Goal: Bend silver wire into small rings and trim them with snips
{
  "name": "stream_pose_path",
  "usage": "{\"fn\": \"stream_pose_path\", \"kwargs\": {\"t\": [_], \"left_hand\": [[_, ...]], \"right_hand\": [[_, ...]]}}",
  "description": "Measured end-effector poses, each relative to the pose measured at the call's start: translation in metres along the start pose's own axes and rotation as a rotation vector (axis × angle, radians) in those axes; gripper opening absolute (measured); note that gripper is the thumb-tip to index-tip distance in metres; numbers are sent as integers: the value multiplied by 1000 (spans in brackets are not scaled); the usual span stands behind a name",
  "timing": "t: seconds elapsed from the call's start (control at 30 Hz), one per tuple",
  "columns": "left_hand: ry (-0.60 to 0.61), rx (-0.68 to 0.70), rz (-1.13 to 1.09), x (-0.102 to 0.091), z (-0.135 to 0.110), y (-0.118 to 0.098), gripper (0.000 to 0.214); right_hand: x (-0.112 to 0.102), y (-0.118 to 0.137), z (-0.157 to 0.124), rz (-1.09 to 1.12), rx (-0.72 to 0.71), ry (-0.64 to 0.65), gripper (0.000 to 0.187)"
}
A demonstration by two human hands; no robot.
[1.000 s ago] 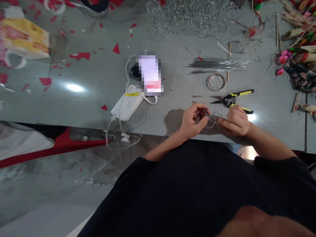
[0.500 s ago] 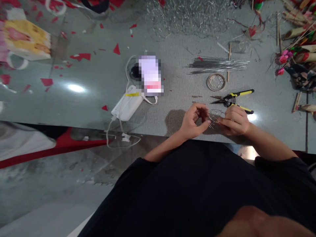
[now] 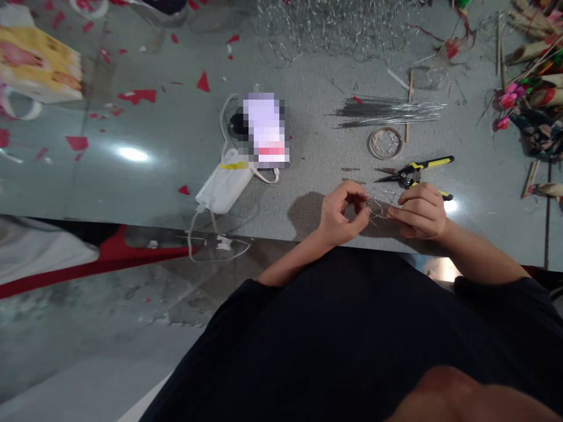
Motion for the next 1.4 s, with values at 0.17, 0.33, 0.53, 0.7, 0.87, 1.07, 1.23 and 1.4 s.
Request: {"fn": "stream_pose_path", "kwargs": {"t": [0.17, 0.33, 0.53, 0.7, 0.87, 1.07, 1.23, 1.4], "left_hand": [[64, -15, 69, 0, 6, -3, 21], [92, -22, 90, 1, 11, -8, 16], [108, -14, 153, 1, 9, -9, 16], [141, -161, 261, -4, 1, 4, 23], [214, -433, 290, -3, -5, 18, 21], [178, -606, 208, -4, -7, 25, 21], [99, -513, 97, -8, -6, 27, 25], [101, -566, 79, -8, -10, 32, 37]], "right_hand": [[-1, -2, -11, -12, 46, 8, 11], [7, -15, -29, -20, 242, 149, 11], [10, -17, -32, -20, 285, 163, 13], [7, -11, -28, -39, 193, 67, 16], [8, -11, -26, -48, 197, 27, 12], [7, -25, -26, -207, 311, 99, 21], [10, -39, -34, -136, 403, 257, 30], [12, -47, -39, -90, 481, 371, 34]]}}
Point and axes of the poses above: each hand's wrist, its own z-axis towards the middle knuckle, its own x-axis out of the palm, y = z × x, the point moved 8 cm from there along z, towards the middle knuckle, and after that the axes turned 7 degrees about -y, right-handed, at the moved point
